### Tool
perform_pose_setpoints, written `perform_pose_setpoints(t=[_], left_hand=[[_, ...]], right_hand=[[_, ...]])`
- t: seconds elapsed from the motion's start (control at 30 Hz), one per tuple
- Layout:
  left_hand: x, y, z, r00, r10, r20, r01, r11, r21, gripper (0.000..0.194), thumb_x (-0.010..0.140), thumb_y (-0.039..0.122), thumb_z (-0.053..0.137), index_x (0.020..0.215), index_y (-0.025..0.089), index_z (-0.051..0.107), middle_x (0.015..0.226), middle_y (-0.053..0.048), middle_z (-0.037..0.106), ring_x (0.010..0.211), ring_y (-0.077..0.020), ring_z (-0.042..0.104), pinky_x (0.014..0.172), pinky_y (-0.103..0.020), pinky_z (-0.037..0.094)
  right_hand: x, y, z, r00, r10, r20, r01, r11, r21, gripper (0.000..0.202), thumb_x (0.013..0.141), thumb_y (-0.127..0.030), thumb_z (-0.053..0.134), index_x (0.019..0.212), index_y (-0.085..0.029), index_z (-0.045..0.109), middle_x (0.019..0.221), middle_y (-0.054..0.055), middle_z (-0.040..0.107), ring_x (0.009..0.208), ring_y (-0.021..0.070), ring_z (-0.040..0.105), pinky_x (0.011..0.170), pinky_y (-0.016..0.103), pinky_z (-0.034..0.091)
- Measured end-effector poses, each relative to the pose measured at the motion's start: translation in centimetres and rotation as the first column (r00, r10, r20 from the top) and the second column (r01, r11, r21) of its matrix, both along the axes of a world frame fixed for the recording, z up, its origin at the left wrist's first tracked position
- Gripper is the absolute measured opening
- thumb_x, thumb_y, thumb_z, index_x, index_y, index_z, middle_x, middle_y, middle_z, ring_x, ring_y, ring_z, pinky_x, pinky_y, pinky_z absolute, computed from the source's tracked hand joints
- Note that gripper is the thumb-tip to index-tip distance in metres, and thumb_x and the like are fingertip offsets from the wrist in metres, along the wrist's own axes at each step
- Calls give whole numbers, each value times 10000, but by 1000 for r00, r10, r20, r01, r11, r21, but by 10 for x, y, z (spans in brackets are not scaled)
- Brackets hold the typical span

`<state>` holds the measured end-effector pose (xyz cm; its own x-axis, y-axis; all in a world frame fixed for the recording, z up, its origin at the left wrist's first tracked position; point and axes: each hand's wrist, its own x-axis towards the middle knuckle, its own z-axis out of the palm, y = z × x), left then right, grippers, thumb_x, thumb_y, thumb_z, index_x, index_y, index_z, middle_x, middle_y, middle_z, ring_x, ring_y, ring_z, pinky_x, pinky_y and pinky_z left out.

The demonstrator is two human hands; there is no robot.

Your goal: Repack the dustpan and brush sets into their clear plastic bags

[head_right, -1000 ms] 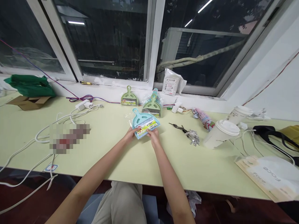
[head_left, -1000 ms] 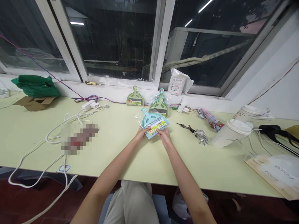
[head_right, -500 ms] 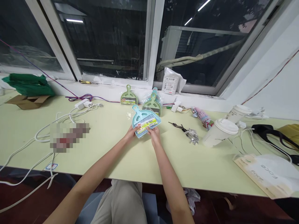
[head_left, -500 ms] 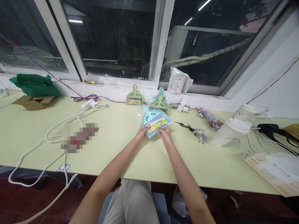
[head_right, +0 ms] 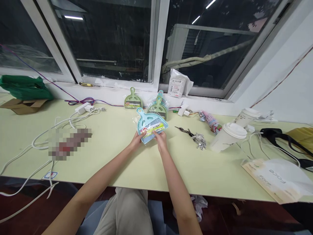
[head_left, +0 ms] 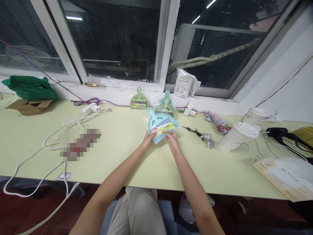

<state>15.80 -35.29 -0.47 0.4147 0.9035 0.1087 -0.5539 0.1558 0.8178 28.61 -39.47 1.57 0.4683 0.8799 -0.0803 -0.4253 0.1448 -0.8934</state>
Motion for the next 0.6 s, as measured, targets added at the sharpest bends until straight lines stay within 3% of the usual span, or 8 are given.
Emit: perform_pose_setpoints(t=[0.17,0.33,0.43,0.5,0.6], left_hand=[[-2,-1,2,999,-36,-22,36,999,21,712,670,292,813,1303,247,491,1270,-82,615,1270,-309,494,1065,-486,380],[-1,-6,8,994,-91,-53,94,995,39,755,643,264,827,1310,275,475,1266,-67,614,1273,-289,492,1051,-469,396],[-4,-4,10,995,-60,-76,66,995,72,764,638,281,827,1315,262,473,1265,-75,611,1266,-291,496,1061,-463,387],[-8,0,11,994,-19,-104,28,996,89,755,649,300,818,1319,253,474,1269,-76,608,1259,-296,499,1067,-459,381],[-16,4,13,988,-10,-157,23,996,83,718,670,331,800,1313,240,492,1260,-88,615,1224,-315,523,1038,-474,404]], right_hand=[[9,-1,-3,991,-116,-73,113,993,-43,399,598,-439,794,873,-192,643,838,51,741,738,199,705,567,258,562],[13,1,-8,983,-155,-97,146,984,-101,468,587,-461,801,932,-181,656,880,72,743,774,226,706,571,287,570],[12,1,-7,993,-102,-65,100,994,-42,479,608,-479,792,960,-184,658,905,64,741,800,219,706,617,302,582],[11,0,-5,998,-1,-57,3,1000,29,461,614,-468,798,958,-193,663,923,53,741,823,201,705,669,294,586],[11,0,-4,990,132,-37,-129,988,80,430,537,-341,861,893,-186,675,924,43,739,848,188,700,726,280,584]])
